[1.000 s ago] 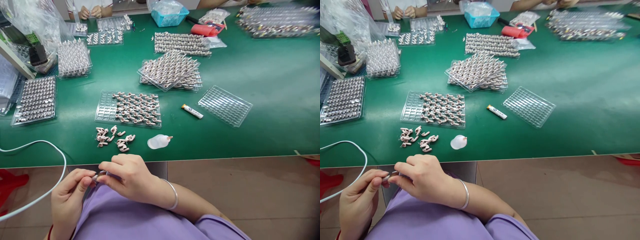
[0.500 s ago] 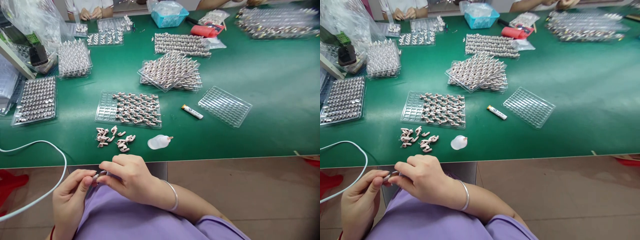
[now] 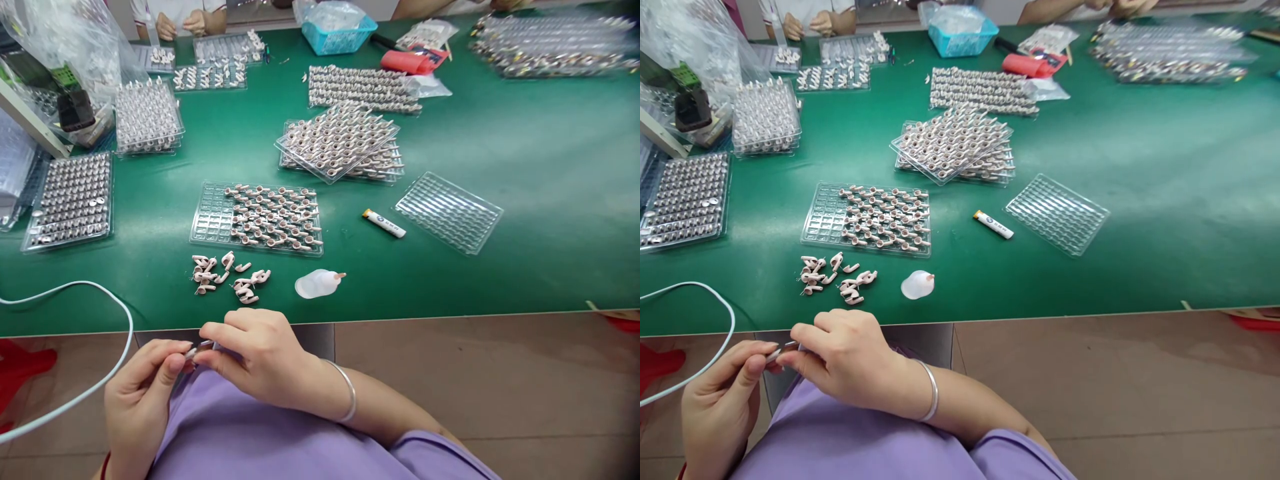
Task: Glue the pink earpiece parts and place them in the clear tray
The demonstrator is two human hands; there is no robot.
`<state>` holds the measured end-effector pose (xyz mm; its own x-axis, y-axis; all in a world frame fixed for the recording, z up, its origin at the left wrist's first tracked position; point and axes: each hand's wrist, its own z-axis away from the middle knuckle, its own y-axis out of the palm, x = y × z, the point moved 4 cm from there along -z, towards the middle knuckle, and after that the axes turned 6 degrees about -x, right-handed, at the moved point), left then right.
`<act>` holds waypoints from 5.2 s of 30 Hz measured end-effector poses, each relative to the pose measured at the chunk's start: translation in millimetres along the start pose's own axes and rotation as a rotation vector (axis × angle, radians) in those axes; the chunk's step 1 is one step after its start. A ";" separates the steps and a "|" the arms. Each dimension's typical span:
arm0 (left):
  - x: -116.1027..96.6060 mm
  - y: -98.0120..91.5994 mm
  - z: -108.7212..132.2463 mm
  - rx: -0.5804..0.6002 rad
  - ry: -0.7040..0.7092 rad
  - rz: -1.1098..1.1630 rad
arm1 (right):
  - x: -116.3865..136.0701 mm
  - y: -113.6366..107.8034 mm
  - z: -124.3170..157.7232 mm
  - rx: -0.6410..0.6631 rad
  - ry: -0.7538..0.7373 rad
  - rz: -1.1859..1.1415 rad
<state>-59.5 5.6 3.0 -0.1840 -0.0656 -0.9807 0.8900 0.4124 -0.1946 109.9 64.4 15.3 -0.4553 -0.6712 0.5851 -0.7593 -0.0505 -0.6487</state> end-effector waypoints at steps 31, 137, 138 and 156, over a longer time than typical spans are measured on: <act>-1.0 5.8 -2.3 0.064 0.104 0.038 | -6.4 9.5 -7.9 0.098 0.324 -0.799; -18.2 2.2 -4.2 0.116 0.272 -0.229 | -5.4 -3.2 0.4 0.051 0.040 -0.150; -17.7 2.2 -4.1 0.118 0.264 -0.229 | -5.3 -3.1 0.3 0.049 0.038 -0.149; -19.1 1.0 -8.2 0.220 0.248 -0.225 | -7.2 -4.6 -2.3 0.111 0.064 -0.242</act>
<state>-58.4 14.7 21.7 -0.4559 0.1001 -0.8844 0.8790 0.2068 -0.4297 115.6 71.2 15.1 -0.2985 -0.5815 0.7568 -0.7953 -0.2868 -0.5341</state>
